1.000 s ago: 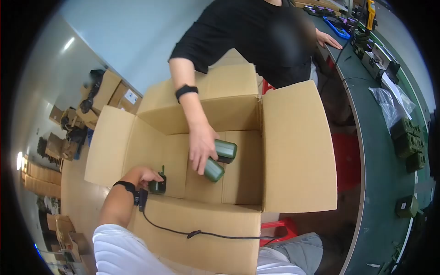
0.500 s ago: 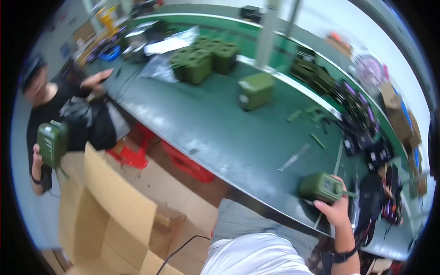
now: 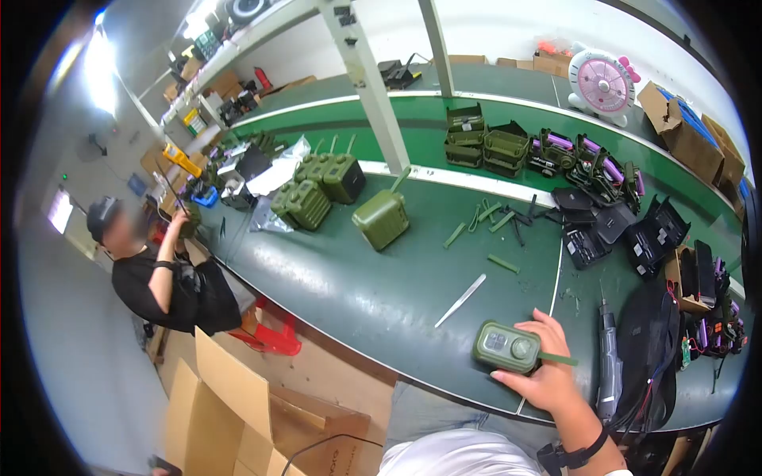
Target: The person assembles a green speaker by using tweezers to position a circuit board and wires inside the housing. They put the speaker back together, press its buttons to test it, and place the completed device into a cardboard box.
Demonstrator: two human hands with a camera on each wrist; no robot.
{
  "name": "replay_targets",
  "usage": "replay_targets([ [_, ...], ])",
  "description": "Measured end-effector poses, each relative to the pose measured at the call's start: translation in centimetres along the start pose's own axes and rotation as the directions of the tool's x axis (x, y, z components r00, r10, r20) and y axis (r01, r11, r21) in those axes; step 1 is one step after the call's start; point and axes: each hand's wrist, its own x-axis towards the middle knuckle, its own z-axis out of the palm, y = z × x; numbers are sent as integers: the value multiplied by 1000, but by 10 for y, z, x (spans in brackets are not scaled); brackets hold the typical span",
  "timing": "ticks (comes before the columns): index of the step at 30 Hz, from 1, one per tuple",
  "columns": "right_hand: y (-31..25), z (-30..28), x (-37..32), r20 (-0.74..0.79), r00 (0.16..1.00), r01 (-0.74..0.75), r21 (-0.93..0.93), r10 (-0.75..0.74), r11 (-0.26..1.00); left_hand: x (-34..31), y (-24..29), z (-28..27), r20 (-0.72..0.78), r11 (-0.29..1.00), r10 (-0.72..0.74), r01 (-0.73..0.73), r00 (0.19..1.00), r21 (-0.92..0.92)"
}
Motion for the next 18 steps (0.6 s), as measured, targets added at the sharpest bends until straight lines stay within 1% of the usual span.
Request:
replay_targets([
  [1,1,0,0,-7,1000,-8,18,8,1000,14,7,-22,-20,993,-122,122,992,2],
  [2,-2,-2,1,-19,1000,-24,22,24,999,26,15,-45,-101,969,-112,86,989,-232],
  [3,-5,-3,1,-25,999,-39,27,40,999,49,22,-52,-477,873,102,-308,873,-378],
  [4,-5,-3,0,-28,999,-31,35,32,999,62,27,-68,-474,812,80,-333,877,-479],
  [5,-5,-3,0,-25,998,-50,37,51,998,71,56,-104,-617,805,136,-450,775,-388],
  [6,-5,-3,-1,-22,997,-71,36,72,997,80,87,-136,-739,787,190,-550,646,-278],
  [7,-6,-4,0,-31,997,-66,35,67,997,85,122,-170,-796,754,231,-620,560,-217],
  [8,-7,-5,0,-22,997,-72,36,73,997,88,164,-205,-839,624,277,-751,469,-214],
  [9,-7,-5,-1,-16,997,-79,35,79,996,94,201,-228,-871,473,315,-858,377,-201],
  [10,-6,-3,-4,-9,994,-110,47,111,993,95,242,-256,-882,382,377,-915,282,-129],
  [11,-5,-1,-6,-22,994,-107,41,108,993,96,282,-274,-871,331,435,-940,230,-83],
  [12,-4,0,-7,-13,994,-109,33,109,994,94,320,-293,-816,250,551,-968,174,-38],
  [13,-3,1,-8,-2,994,-109,26,109,994,101,358,-300,-771,113,634,-993,61,14],
  [14,-1,2,-9,7,993,-117,48,117,992,108,395,-299,-718,-18,696,-1000,-10,-4],
  [15,0,1,-9,-8,993,-120,40,120,992,113,429,-298,-651,-70,758,-997,-42,-17],
  [16,1,-1,-8,11,994,-113,15,112,994,125,461,-292,-546,-118,831,-993,-110,20],
  [17,1,-2,-8,30,994,-107,-10,107,994,133,489,-288,-391,-95,914,-995,-103,39],
  [18,3,-3,-9,38,992,-117,-4,117,993,144,512,-282,-291,-119,948,-992,-126,42],
])
